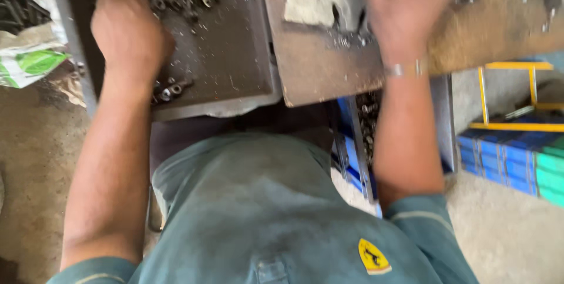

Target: The person repeatedly picks small metal parts from a tray, presses them against a grinding wheel to deburr edges, and places them into a bin below. The process is continuous and repetitive throughout the clip.

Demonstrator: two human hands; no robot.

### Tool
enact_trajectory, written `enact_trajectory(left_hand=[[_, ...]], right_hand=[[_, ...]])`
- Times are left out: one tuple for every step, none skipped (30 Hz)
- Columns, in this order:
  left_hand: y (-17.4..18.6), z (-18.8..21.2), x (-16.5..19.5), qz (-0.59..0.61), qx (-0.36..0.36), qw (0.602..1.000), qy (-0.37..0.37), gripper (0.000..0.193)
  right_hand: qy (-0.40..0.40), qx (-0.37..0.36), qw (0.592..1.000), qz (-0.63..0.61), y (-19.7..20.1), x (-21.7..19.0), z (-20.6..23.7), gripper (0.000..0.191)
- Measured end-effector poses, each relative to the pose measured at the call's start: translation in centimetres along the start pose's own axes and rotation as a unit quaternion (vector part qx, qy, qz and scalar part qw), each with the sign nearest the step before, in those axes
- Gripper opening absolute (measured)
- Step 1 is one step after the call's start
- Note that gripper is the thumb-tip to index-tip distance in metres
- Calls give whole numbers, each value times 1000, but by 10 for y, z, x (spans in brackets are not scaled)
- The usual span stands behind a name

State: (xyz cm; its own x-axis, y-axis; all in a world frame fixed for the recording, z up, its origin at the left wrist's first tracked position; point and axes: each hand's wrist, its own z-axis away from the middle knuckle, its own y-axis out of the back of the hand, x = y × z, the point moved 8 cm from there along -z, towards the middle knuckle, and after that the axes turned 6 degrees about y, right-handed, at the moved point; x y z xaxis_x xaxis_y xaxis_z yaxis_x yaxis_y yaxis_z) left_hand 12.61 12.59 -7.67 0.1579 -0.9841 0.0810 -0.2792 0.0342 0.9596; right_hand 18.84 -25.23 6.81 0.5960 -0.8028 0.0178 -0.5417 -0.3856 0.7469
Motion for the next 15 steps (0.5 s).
enact_trajectory(left_hand=[[21, 5, 5, 23, 23, 999, -3, 35], [39, 7, 11, 149, 15, 989, -16, 34], [57, 14, 19, 274, 3, 961, -26, 35], [70, 19, 31, 361, -8, 932, -35, 27], [82, 23, 46, 444, -16, 895, -46, 20], [81, 27, 63, 538, -75, 839, -31, 18], [78, 29, 82, 625, -124, 770, -23, 17], [77, 31, 103, 680, -158, 716, -28, 16], [73, 31, 122, 730, -190, 656, -35, 16], [69, 30, 137, 759, -213, 615, -36, 19], [64, 32, 150, 787, -237, 569, -32, 22], [62, 32, 159, 803, -239, 545, -32, 23], [59, 31, 163, 818, -243, 521, -32, 25], [58, 29, 165, 832, -245, 496, -35, 26], [59, 26, 159, 780, -220, 583, -51, 29]], right_hand=[[-53, 50, 997, -17, 20, 4, 8, 27], [-109, 94, 989, -39, 37, 4, 19, 31], [-118, 102, 984, -82, 42, -8, 28, 33], [-130, 108, 978, -126, 46, -20, 37, 35], [-123, 77, 976, -164, 45, -35, 43, 36], [-118, 45, 971, -202, 43, -52, 49, 38], [-82, -15, 970, -229, 34, -73, 49, 42], [-34, -38, 969, -242, 33, -94, 48, 45], [16, -59, 966, -253, 32, -110, 46, 47], [10, -42, 967, -253, 35, -113, 42, 43], [1, -30, 966, -255, 39, -115, 40, 38], [-11, -24, 966, -259, 42, -114, 38, 34], [-3, -27, 967, -255, 43, -114, 35, 34], [7, -27, 968, -249, 45, -111, 32, 33], [17, -25, 970, -239, 45, -105, 30, 33]])
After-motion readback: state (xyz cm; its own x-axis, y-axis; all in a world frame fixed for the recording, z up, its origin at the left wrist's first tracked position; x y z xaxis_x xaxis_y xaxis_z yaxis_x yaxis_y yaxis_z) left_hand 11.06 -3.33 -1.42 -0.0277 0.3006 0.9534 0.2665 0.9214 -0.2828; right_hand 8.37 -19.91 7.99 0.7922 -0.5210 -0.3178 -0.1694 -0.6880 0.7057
